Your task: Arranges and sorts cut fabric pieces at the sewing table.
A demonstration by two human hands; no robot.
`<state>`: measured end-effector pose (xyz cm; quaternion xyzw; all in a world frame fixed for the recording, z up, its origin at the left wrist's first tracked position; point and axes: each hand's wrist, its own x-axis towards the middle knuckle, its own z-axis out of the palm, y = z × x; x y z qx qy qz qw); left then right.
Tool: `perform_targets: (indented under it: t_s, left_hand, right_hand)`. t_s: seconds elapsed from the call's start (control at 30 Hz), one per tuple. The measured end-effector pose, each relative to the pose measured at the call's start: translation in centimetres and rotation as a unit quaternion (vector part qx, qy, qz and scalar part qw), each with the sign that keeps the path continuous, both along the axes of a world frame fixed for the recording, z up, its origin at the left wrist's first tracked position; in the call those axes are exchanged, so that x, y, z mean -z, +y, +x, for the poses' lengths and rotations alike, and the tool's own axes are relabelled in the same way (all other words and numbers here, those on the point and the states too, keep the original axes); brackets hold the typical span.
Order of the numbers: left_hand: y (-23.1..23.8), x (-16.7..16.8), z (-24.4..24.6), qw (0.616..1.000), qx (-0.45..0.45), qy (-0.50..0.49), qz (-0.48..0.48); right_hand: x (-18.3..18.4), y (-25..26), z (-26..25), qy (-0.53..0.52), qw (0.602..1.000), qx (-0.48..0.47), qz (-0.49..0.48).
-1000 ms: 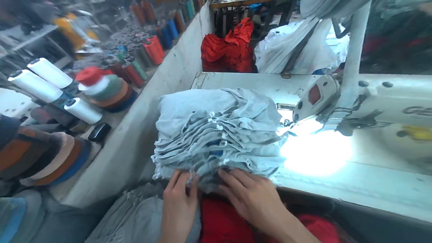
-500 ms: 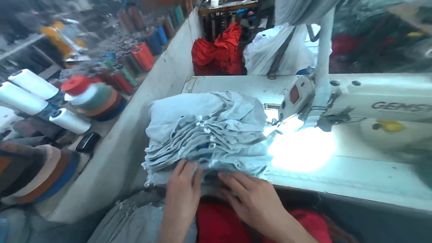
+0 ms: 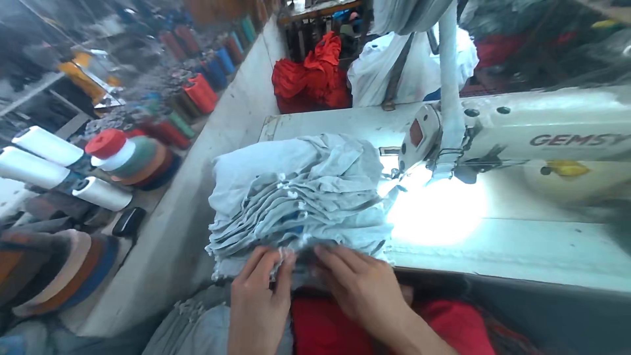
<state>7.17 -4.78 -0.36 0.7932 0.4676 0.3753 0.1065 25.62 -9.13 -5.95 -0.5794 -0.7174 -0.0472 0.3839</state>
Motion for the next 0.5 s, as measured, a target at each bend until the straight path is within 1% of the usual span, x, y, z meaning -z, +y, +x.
perform_targets:
  t_s: [0.07,0.13,0.23,0.3,0.4,0.5]
  left_hand:
    - [1.1,-0.4,1.5,0.999,0.013,0.027,0.03]
    - [2.2,-0.3,2.8,0.996,0.021,0.08,0.031]
    - [2.4,0.4,3.5,0.991,0.022,0.127,0.024]
    - [1.6,0.3,2.9,0.991,0.008,0.129,0.036]
    - [0.1,0.4,1.7,0.995,0.001,0.096,0.042]
    - [-0.3,0.6,1.4,0.997,0.006,0.065,0.04]
  right_hand:
    - [0.2,-0.8,1.3,0.014,0.999,0.028,0.003]
    - [-0.3,-1.3,1.9,0.014,0.999,0.041,0.003]
    - [-2.7,-1.8,2.4,0.005,0.998,0.038,-0.039]
    - [-3.2,-1.4,2.2,-0.005,0.998,0.04,-0.041]
    - [-2.2,0.2,1.1,-0.031,0.999,0.036,0.002]
    - [-2.1,1.5,-0.2,-0.051,0.999,0.005,0.006]
